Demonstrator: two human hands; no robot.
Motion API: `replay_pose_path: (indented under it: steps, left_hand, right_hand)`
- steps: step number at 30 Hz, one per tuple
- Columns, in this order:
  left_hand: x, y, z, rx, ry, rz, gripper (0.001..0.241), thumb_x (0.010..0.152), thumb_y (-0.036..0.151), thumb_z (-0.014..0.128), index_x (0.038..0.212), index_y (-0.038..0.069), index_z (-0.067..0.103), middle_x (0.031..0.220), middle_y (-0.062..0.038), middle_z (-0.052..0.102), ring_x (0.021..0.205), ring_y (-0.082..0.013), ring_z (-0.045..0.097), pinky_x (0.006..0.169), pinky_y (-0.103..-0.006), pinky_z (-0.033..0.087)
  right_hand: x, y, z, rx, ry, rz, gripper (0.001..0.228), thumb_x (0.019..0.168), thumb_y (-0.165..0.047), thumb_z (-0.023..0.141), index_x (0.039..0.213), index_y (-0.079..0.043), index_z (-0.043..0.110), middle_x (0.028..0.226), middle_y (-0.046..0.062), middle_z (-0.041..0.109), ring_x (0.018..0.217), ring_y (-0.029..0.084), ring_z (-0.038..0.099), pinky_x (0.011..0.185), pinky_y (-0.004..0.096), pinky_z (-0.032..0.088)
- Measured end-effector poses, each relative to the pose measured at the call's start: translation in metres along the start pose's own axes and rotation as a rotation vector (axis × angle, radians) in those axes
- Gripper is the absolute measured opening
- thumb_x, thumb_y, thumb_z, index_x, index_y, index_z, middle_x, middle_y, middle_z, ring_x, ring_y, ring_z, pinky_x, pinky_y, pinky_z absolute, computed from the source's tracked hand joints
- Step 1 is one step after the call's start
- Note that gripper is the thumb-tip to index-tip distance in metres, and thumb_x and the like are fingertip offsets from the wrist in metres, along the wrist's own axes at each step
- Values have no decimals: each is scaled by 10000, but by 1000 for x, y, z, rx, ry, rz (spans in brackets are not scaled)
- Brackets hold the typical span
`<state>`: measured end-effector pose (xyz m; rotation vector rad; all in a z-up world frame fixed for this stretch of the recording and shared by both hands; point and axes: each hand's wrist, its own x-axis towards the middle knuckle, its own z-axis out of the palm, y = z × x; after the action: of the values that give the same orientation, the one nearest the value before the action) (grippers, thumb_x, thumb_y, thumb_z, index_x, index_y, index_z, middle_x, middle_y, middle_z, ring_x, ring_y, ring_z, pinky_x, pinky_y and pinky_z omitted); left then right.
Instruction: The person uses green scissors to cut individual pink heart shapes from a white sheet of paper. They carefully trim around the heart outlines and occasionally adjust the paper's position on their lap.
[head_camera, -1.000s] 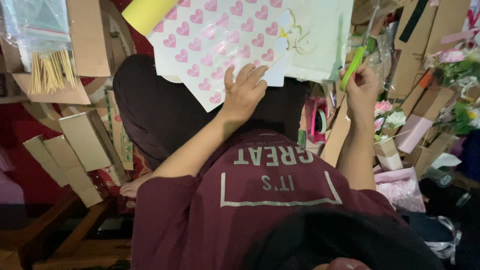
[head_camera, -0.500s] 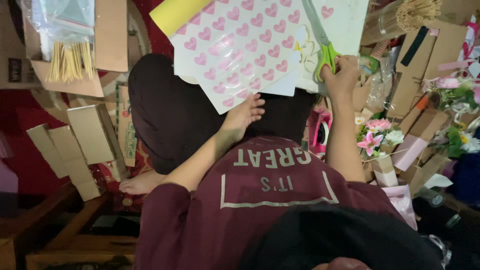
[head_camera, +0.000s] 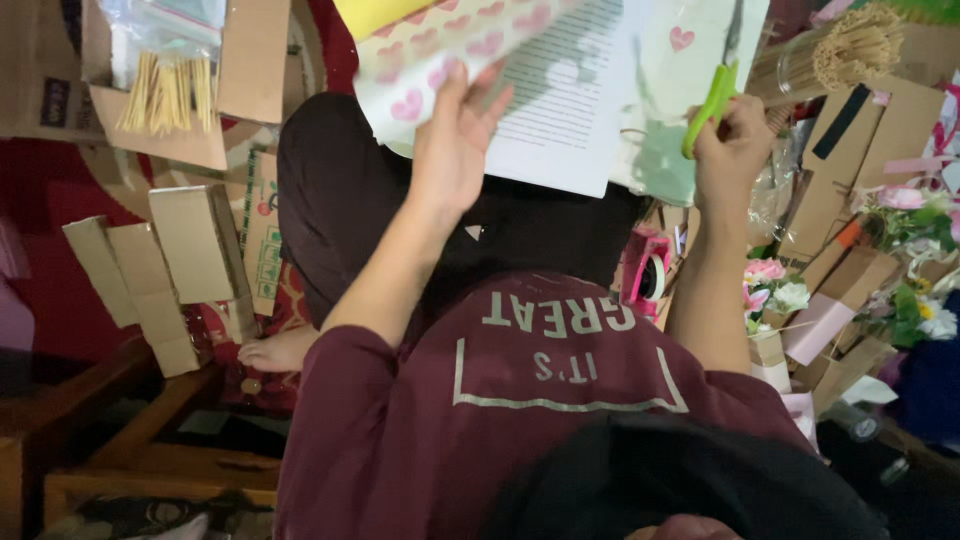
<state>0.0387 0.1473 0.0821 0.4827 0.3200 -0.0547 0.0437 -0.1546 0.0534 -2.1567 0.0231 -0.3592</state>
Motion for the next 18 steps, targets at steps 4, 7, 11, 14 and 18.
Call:
replay_pose_path:
  steps: [4,7,11,14,18]
  left_hand:
    - [13,18,13,-27,-143,152,240,890,256,620,1000,61,532,957,-112,677,1064,-231,576,1040,-429,364]
    - [12,28,20,-107,-65,241,227,835,211,681,968,67,567,797,-79,672,975,-209,592,1035,-469,384]
    - [3,36,22,-30,-149,252,198,879,258,610,941,85,537,816,-20,627,1171,-271,480,1067,-457,339]
    - [2,38,19,-37,-121,241,185,864,261,608,881,116,494,769,4,615,1181,-285,471,1065,-464,329]
    - [12,32,3,-136,-73,236,318,824,186,675,985,98,414,717,-38,622,1119,-309,536,1035,-486,382]
  right_hand:
    - [11,-6,44,35,-99,135,183,833,56,600,747,-99,558,864,13,549,759,105,466,589,147,378]
    - [12,2,80,135,-107,-92,133,751,53,649,780,-76,657,814,42,540,729,138,493,613,256,358]
    - [14,19,107,29,-149,-90,130,728,0,614,700,-95,529,844,49,518,805,165,528,632,278,378]
    - [18,23,105,-29,-139,-85,253,745,-56,732,648,-113,506,786,24,499,746,153,490,605,276,362]
    - [24,-10,70,85,-160,253,193,858,62,617,777,-106,569,888,7,567,752,98,516,504,139,464]
